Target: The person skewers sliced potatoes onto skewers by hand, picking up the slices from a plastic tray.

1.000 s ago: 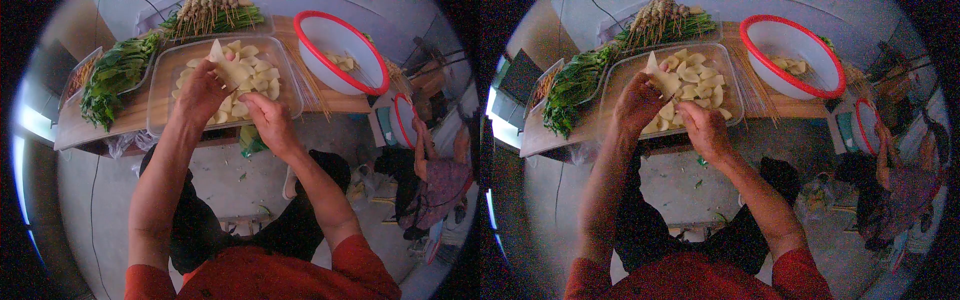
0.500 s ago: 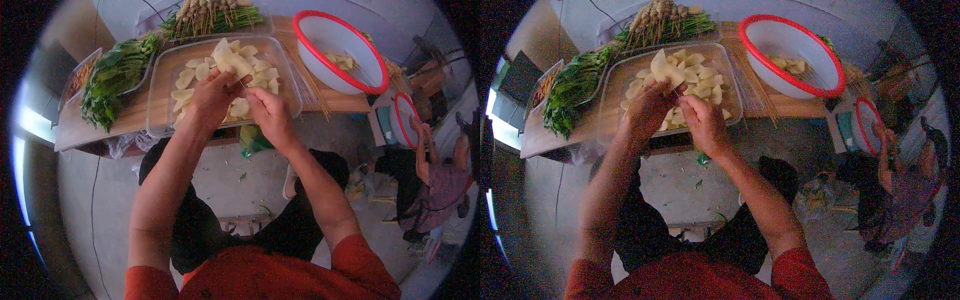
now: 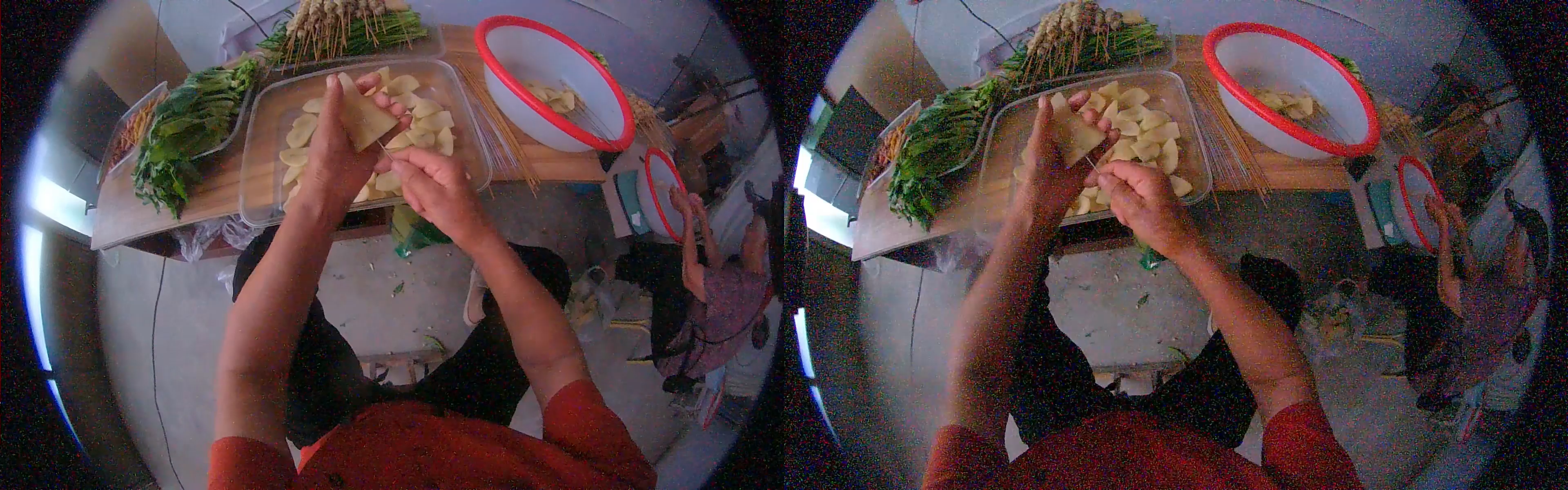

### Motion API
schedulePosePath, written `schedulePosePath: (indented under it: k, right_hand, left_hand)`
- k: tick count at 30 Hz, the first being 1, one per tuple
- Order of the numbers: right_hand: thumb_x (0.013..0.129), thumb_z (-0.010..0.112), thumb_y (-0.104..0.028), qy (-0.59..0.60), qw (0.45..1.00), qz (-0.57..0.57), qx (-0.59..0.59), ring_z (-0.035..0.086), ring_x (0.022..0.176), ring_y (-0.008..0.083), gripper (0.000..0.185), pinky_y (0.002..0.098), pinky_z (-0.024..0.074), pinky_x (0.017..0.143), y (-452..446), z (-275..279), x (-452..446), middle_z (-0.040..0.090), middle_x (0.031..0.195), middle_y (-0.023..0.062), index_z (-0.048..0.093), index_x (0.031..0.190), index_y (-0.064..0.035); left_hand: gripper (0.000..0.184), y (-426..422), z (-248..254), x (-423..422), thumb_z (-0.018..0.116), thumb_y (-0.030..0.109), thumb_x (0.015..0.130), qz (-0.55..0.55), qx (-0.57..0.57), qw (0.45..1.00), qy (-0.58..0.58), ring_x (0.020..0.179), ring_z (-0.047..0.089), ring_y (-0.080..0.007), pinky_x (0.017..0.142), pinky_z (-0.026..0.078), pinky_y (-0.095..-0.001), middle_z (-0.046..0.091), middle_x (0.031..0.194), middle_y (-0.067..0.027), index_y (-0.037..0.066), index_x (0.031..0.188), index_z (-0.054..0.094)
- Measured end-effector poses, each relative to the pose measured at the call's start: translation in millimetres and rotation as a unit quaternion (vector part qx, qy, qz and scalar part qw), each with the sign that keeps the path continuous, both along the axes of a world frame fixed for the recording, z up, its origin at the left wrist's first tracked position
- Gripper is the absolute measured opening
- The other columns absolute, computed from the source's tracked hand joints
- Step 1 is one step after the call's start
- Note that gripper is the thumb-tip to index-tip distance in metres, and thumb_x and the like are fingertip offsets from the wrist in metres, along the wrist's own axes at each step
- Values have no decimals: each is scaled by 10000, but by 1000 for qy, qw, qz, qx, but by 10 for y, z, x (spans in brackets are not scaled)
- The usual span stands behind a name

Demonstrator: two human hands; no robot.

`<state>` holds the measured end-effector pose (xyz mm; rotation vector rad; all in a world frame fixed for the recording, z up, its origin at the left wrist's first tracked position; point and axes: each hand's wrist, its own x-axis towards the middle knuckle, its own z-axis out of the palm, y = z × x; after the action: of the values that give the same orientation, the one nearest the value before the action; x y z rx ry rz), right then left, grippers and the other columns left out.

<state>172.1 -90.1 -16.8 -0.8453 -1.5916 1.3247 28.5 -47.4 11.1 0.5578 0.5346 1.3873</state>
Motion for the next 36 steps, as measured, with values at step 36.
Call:
schedulePosePath:
  k: [36]
  right_hand:
    - [904, 503, -99, -112, 962, -141, 204, 545, 623, 178, 140, 320, 434, 593, -2, -49, -107, 540, 674, 160, 559, 929, 27]
  left_hand:
    - [514, 54, -210, 136, 259, 529, 951, 20, 70, 997, 11, 724, 554, -211, 828, 514, -435, 512, 743, -64, 68, 911, 485]
